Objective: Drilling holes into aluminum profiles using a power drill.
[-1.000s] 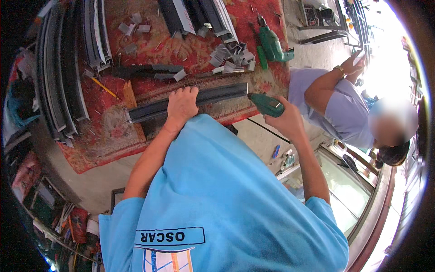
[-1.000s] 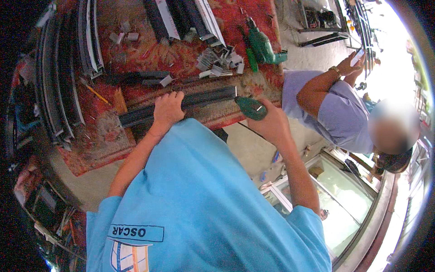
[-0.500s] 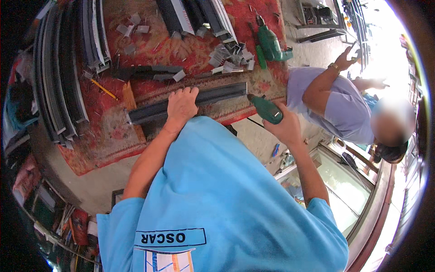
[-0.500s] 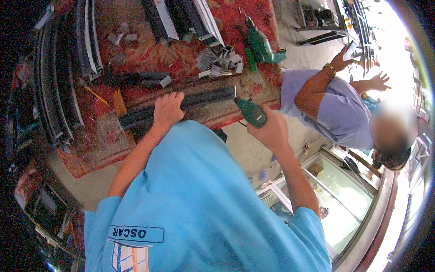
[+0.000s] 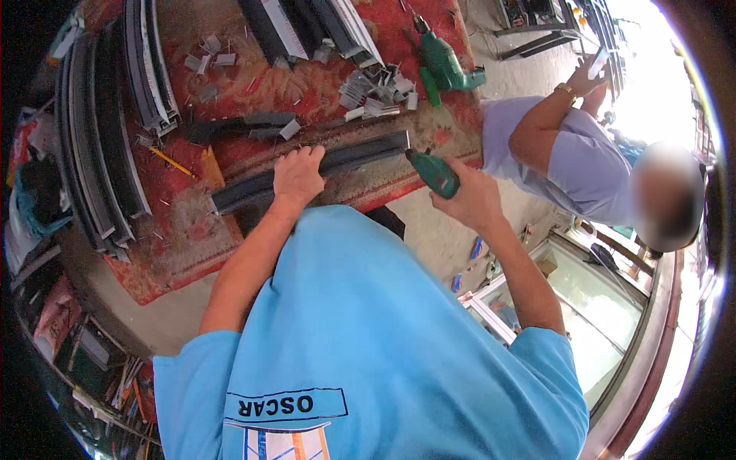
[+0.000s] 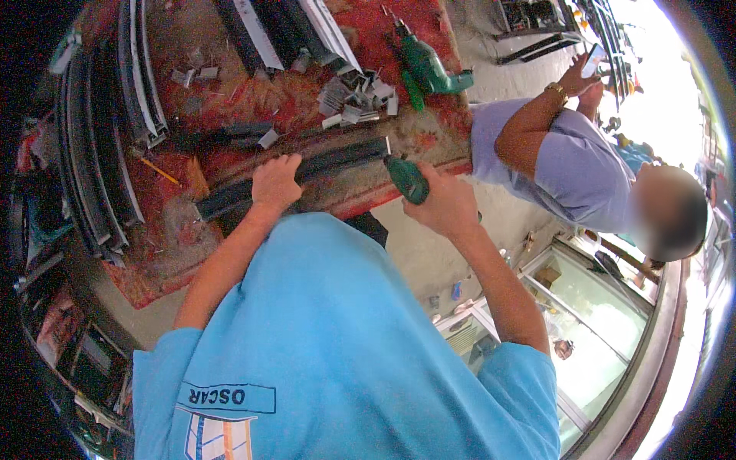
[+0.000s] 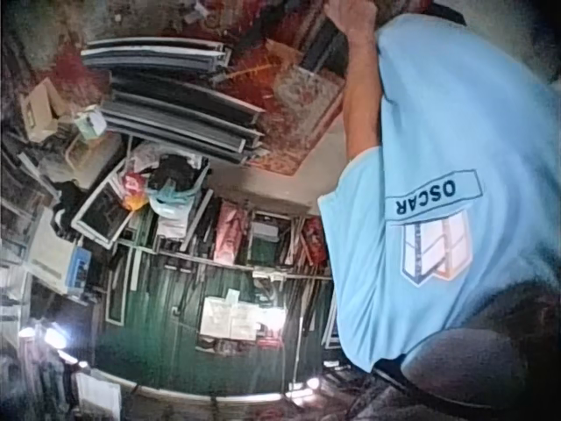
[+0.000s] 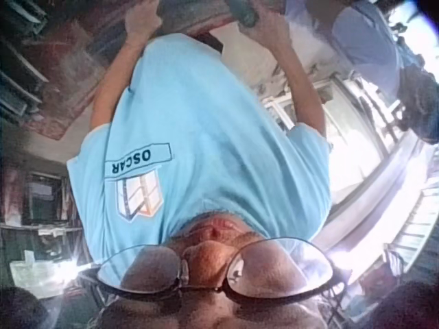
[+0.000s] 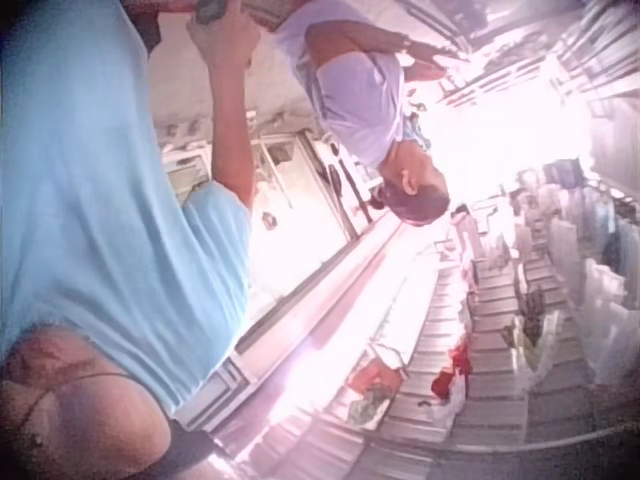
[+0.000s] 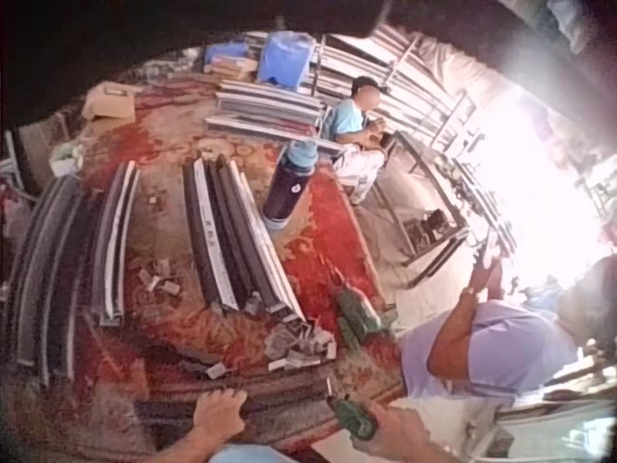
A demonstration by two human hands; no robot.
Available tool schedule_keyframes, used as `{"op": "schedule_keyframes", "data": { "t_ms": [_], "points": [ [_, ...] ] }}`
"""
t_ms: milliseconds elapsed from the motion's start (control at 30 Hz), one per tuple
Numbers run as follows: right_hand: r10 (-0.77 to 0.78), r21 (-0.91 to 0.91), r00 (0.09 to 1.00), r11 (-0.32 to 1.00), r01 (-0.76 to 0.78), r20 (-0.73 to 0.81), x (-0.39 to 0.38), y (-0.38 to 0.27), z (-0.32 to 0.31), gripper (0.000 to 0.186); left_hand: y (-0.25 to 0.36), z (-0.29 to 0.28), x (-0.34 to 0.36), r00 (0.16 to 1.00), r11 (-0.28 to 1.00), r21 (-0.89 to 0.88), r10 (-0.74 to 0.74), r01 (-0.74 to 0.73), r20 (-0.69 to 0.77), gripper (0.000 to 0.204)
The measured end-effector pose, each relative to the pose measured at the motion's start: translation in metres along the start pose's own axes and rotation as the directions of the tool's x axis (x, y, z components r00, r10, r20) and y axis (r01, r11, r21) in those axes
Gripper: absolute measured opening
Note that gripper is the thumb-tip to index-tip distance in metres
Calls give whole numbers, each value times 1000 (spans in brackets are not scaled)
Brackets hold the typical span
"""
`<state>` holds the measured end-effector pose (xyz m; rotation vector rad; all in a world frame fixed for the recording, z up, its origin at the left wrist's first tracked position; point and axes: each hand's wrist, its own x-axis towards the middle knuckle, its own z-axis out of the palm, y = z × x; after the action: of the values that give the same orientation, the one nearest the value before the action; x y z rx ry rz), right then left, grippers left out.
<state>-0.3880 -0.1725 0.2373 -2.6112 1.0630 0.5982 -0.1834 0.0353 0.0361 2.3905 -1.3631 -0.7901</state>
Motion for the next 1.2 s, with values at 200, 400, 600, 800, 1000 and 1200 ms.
{"op": "schedule_keyframes", "data": {
  "t_ms": [200, 400, 600, 800, 1000, 1200],
  "points": [
    [22, 207, 1000, 978, -19, -14, 41, 21, -20, 51, -1, 2, -1, 1000, 1000, 21, -9, 9, -9, 39],
    [167, 676, 960, 683, -276, 223, 35, 38, -22, 42, 2, 1, -1, 999, 998, 66, -2, 4, -33, 41],
    [132, 424, 991, 896, -131, 29, 15, 17, -27, 56, 3, 1, -2, 999, 997, 79, -4, 8, -51, 40],
    [213, 485, 976, 859, -163, -50, -4, 18, -31, 66, 1, 5, -1, 998, 995, 101, -1, 8, -63, 42],
    [217, 458, 975, 872, -173, -45, -5, 21, -17, 66, 0, 3, -1, 998, 994, 105, 4, 3, -60, 53],
    [235, 465, 972, 858, -218, 22, -2, 20, -11, 67, 4, -1, -1, 998, 994, 114, 4, 3, -60, 48]
  ]
}}
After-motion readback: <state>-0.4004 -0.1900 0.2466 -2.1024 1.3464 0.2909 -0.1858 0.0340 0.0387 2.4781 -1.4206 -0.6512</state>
